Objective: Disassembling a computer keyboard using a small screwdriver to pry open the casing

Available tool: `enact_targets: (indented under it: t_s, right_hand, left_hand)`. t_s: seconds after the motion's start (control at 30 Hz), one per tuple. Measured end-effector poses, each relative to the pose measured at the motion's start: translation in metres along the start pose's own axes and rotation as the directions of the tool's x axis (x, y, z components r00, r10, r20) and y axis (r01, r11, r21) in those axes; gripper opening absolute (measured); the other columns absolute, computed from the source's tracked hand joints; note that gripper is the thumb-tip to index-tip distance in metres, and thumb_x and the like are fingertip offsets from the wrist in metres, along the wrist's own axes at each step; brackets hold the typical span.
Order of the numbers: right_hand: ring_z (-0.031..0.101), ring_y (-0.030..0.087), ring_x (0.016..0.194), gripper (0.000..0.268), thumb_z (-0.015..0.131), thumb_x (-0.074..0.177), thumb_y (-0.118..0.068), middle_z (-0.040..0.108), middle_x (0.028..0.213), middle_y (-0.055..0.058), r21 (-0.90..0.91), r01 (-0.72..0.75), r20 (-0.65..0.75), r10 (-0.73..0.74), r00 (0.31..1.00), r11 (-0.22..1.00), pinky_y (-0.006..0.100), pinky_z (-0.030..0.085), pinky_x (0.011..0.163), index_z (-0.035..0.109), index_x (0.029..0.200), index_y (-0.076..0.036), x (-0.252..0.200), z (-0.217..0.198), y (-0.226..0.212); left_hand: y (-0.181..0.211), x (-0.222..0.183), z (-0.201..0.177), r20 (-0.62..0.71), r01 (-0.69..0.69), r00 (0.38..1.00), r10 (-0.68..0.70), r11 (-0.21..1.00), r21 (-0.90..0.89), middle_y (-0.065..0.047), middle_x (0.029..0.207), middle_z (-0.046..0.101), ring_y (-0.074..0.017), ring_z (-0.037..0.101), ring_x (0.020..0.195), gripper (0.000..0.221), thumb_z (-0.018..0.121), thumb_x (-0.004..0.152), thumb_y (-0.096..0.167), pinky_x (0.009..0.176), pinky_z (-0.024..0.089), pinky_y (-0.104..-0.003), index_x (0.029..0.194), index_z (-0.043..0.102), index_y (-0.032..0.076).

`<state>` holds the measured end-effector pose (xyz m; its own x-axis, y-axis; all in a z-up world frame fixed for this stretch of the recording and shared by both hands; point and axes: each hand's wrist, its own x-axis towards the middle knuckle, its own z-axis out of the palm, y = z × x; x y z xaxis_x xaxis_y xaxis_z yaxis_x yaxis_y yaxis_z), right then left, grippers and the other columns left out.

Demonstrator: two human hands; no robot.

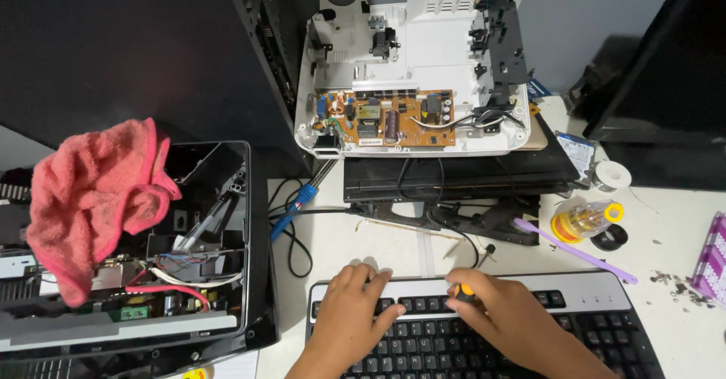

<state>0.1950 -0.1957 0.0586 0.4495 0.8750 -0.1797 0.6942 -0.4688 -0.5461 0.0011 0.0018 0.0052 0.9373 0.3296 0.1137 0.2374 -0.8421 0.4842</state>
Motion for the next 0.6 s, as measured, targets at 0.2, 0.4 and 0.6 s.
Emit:
enact_targets:
  t_s: [0.2, 0.4, 0.6]
  right_hand:
    - [0.067, 0.013, 0.055, 0.017, 0.070, 0.089, -0.044, 0.074, 0.065, -0.009, 0.015, -0.003, -0.044, 0.003, 0.999, 1.000, 0.027, 0.053, 0.066, 0.069, 0.103, -0.034, -0.002, 0.010, 0.011]
    - [0.074, 0.010, 0.060, 0.017, 0.069, 0.090, -0.037, 0.083, 0.082, -0.011, 0.097, 0.072, -0.075, -0.064, 0.995, 0.993, 0.025, 0.058, 0.060, 0.066, 0.104, -0.028, -0.001, 0.005, 0.011]
    - [0.072, 0.009, 0.061, 0.018, 0.071, 0.089, -0.037, 0.082, 0.081, -0.013, 0.106, 0.012, -0.049, -0.006, 0.999, 0.994, 0.023, 0.058, 0.061, 0.066, 0.104, -0.029, 0.003, 0.012, 0.019]
  left_hand:
    - [-0.002, 0.003, -0.004, 0.100, 0.033, 0.994, -0.031, 0.999, -0.011, -0.011, 0.121, 0.054, -0.0337, 0.048, 0.116, 0.060, 0.061, 0.101, 0.052, 0.098, 0.041, -0.050, 0.145, 0.053, 0.011]
    - [-0.004, 0.001, -0.002, 0.068, 0.017, 0.998, -0.016, 1.000, -0.009, -0.012, 0.127, 0.055, -0.0353, 0.048, 0.120, 0.060, 0.061, 0.101, 0.052, 0.099, 0.041, -0.052, 0.143, 0.054, 0.010]
    - [-0.006, 0.000, 0.002, 0.043, 0.000, 0.999, 0.001, 1.000, -0.012, -0.012, 0.126, 0.055, -0.0351, 0.048, 0.118, 0.061, 0.063, 0.100, 0.051, 0.098, 0.041, -0.051, 0.143, 0.055, 0.010]
